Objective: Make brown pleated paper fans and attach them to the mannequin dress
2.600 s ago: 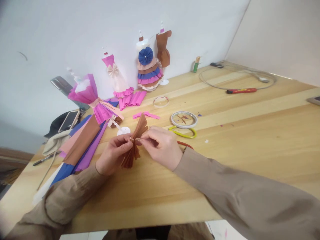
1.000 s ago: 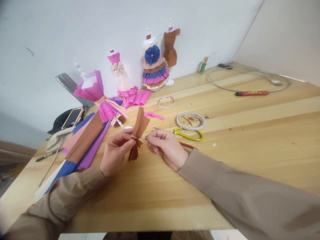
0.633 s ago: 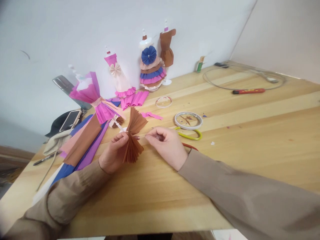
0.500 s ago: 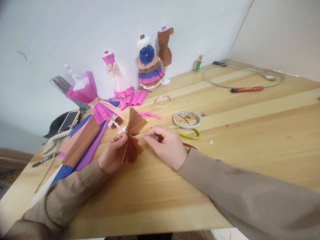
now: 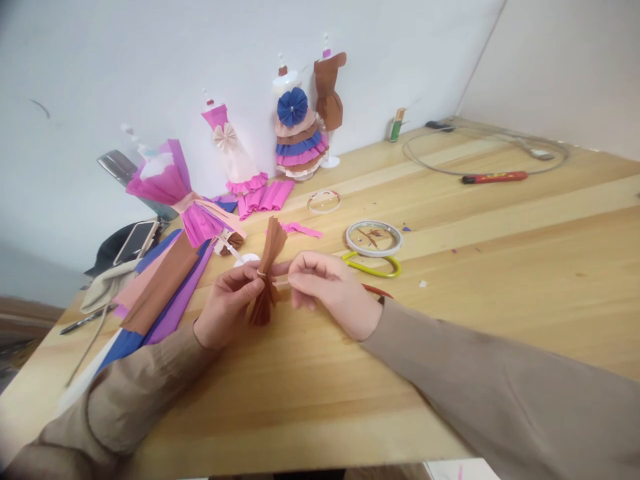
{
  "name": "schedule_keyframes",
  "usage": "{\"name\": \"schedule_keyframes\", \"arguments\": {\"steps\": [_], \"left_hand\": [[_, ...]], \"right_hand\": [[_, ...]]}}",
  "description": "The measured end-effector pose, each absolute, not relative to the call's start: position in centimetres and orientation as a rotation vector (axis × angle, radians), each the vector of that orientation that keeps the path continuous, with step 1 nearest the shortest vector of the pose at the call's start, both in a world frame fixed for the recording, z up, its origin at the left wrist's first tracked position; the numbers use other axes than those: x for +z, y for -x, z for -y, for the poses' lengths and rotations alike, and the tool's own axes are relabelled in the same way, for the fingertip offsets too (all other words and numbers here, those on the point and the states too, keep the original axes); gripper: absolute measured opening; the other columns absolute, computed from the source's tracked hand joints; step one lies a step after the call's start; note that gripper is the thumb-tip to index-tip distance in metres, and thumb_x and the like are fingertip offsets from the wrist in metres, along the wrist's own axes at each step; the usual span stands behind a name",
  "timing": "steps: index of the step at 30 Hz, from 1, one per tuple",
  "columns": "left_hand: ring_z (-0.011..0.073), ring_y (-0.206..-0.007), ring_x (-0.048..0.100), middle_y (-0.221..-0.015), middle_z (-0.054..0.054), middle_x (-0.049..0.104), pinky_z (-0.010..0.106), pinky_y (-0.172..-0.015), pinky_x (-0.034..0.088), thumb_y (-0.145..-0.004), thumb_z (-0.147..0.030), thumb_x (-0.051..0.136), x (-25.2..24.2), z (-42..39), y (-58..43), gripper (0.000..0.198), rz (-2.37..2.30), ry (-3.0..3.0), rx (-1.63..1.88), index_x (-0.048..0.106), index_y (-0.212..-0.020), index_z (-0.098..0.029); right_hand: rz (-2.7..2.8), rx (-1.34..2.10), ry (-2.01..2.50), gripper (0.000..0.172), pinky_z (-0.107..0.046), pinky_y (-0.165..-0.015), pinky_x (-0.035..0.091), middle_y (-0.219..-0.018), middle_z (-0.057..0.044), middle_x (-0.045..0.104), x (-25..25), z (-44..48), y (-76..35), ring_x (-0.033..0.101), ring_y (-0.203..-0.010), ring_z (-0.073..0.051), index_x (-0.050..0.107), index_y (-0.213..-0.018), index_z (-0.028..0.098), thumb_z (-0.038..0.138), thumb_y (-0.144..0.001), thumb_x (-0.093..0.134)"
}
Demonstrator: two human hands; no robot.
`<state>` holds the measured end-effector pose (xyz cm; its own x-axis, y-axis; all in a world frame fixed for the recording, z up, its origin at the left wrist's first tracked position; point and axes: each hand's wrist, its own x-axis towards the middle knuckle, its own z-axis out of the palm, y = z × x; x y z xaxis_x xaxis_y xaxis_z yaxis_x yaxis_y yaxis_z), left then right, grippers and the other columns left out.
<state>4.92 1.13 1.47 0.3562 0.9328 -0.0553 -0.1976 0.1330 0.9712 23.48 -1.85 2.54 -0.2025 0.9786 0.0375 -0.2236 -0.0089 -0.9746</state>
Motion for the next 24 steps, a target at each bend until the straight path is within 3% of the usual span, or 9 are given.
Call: {"name": "schedule_keyframes", "arguments": {"steps": [3, 5, 7, 9, 11, 13, 16, 24], "left_hand": [[0.0058, -0.048, 0.054, -0.101, 0.006, 0.066, 0.023, -0.042, 0.044, -0.072, -0.033, 0.077, 1.1, -1.2, -4.7, 0.023, -0.864, -1.286, 0.987, 0.063, -0.068, -0.015], [0.0043, -0.044, 0.051, -0.11, 0.007, 0.064, 0.023, -0.039, 0.042, -0.076, -0.032, 0.073, 1.0, -1.2, -4.5, 0.019, -0.876, -1.417, 1.014, 0.064, -0.071, -0.016], [0.0099, -0.058, 0.061, -0.109, 0.009, 0.066, 0.026, -0.051, 0.05, -0.078, -0.027, 0.071, 1.1, -1.4, -4.3, 0.013, -0.909, -1.638, 1.072, 0.066, -0.072, -0.017], [0.0177, -0.083, 0.066, -0.105, 0.01, 0.068, 0.032, -0.074, 0.055, -0.079, -0.023, 0.069, 1.2, -1.6, -4.2, 0.009, -0.933, -1.863, 1.132, 0.068, -0.072, -0.018], [0.0215, -0.096, 0.065, -0.106, 0.012, 0.068, 0.037, -0.087, 0.053, -0.08, -0.021, 0.068, 1.3, -1.8, -4.1, 0.007, -0.933, -1.999, 1.156, 0.07, -0.074, -0.018], [0.0227, -0.099, 0.065, -0.111, 0.013, 0.068, 0.04, -0.09, 0.052, -0.08, -0.021, 0.068, 1.3, -2.0, -4.0, 0.005, -0.921, -2.07, 1.161, 0.071, -0.076, -0.018], [0.0237, -0.102, 0.064, -0.113, 0.012, 0.068, 0.041, -0.091, 0.051, -0.08, -0.02, 0.069, 1.1, -2.1, -3.9, 0.004, -0.911, -2.168, 1.175, 0.072, -0.078, -0.02], [0.0228, -0.098, 0.064, -0.118, 0.012, 0.066, 0.039, -0.085, 0.051, -0.082, -0.02, 0.067, 0.9, -2.1, -3.7, 0.006, -0.835, -2.348, 1.194, 0.072, -0.082, -0.022]], "right_hand": [[0.98, 1.625, 0.832, 0.028, -0.021, -0.043, 0.032, -0.065, -0.003, 0.068, 2.5, 1.6, -23.5, 0.047, -0.044, -0.007, 0.052, -0.061, 0.018, 0.037, -0.068, 0.072], [0.857, 1.733, 0.781, 0.03, -0.02, -0.042, 0.035, -0.077, -0.005, 0.07, 2.5, 1.5, -23.6, 0.056, -0.048, -0.008, 0.052, -0.062, 0.017, 0.035, -0.064, 0.075], [0.777, 1.796, 0.753, 0.029, -0.02, -0.045, 0.041, -0.09, -0.006, 0.07, 2.5, 1.4, -23.6, 0.065, -0.058, -0.012, 0.053, -0.064, 0.017, 0.032, -0.062, 0.078], [0.742, 1.844, 0.729, 0.028, -0.021, -0.049, 0.046, -0.098, -0.005, 0.068, 2.5, 1.5, -23.6, 0.07, -0.067, -0.015, 0.054, -0.066, 0.017, 0.031, -0.064, 0.078], [0.723, 1.897, 0.704, 0.029, -0.022, -0.053, 0.049, -0.094, -0.003, 0.067, 2.5, 1.6, -23.5, 0.072, -0.073, -0.018, 0.054, -0.068, 0.018, 0.032, -0.064, 0.079], [0.705, 1.947, 0.684, 0.031, -0.023, -0.055, 0.05, -0.082, -0.001, 0.065, 2.4, 1.7, -23.4, 0.072, -0.075, -0.019, 0.054, -0.067, 0.018, 0.033, -0.063, 0.081], [0.694, 1.972, 0.655, 0.032, -0.024, -0.06, 0.052, -0.071, 0.002, 0.062, 2.2, 1.8, -23.3, 0.073, -0.08, -0.02, 0.055, -0.067, 0.019, 0.033, -0.062, 0.083], [0.765, 1.964, 0.57, 0.029, -0.024, -0.065, 0.052, -0.069, 0.001, 0.068, 1.9, 1.6, -23.4, 0.073, -0.081, -0.019, 0.059, -0.068, 0.02, 0.034, -0.063, 0.084]]}}
